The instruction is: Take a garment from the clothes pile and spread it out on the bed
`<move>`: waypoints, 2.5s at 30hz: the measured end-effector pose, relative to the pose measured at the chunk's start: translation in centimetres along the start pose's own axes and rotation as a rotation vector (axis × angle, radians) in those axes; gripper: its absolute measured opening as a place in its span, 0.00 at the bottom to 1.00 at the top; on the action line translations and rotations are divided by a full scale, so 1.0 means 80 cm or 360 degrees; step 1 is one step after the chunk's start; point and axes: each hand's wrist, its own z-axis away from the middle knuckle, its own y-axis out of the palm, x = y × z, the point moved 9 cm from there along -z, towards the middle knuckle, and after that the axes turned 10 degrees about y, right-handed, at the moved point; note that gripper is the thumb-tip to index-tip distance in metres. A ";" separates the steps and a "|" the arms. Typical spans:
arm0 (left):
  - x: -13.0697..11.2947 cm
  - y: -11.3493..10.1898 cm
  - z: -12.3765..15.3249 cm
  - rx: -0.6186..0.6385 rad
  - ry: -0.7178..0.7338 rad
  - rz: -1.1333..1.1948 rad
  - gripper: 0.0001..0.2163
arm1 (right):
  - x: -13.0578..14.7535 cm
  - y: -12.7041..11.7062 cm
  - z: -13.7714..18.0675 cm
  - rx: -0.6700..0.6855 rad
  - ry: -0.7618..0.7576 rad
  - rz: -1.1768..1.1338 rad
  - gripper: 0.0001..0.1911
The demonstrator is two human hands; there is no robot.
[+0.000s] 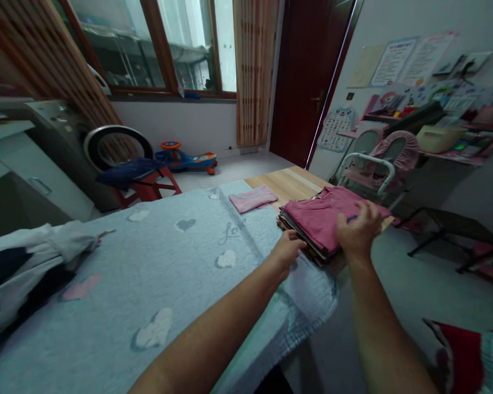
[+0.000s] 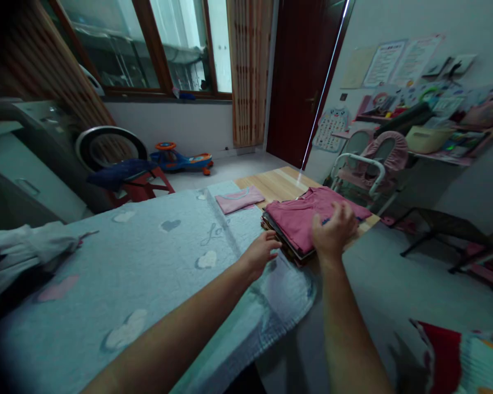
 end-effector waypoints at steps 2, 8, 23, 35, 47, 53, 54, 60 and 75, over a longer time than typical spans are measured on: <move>-0.025 -0.020 -0.001 0.0088 0.0370 -0.0409 0.16 | 0.036 0.041 0.009 0.0369 -0.0162 0.0187 0.24; 0.000 -0.041 0.017 0.0522 0.0779 -0.2139 0.24 | 0.033 0.113 0.045 0.1075 -0.0205 0.1258 0.31; 0.000 -0.090 0.024 0.0459 0.1019 -0.2156 0.19 | 0.109 0.115 0.054 0.0777 -0.0434 0.1042 0.24; -0.076 -0.206 -0.064 -0.0076 0.0821 -0.2454 0.18 | 0.119 0.338 0.147 0.1523 -0.0476 0.1018 0.25; -0.085 -0.194 -0.112 0.0289 0.0844 -0.3031 0.18 | 0.095 0.370 0.155 0.1559 -0.0658 0.1347 0.29; -0.086 -0.188 -0.115 0.0330 0.0804 -0.2985 0.20 | 0.103 0.368 0.149 0.1536 -0.0736 0.1406 0.29; -0.087 -0.187 -0.114 0.0317 0.0808 -0.2972 0.21 | 0.105 0.366 0.148 0.1524 -0.0742 0.1405 0.29; -0.089 -0.177 -0.094 0.0293 0.0906 -0.2841 0.24 | 0.111 0.349 0.147 0.1443 -0.0759 0.1412 0.27; -0.067 -0.184 -0.055 0.0292 0.0944 -0.2783 0.22 | 0.126 0.318 0.175 0.1457 -0.0875 0.1429 0.22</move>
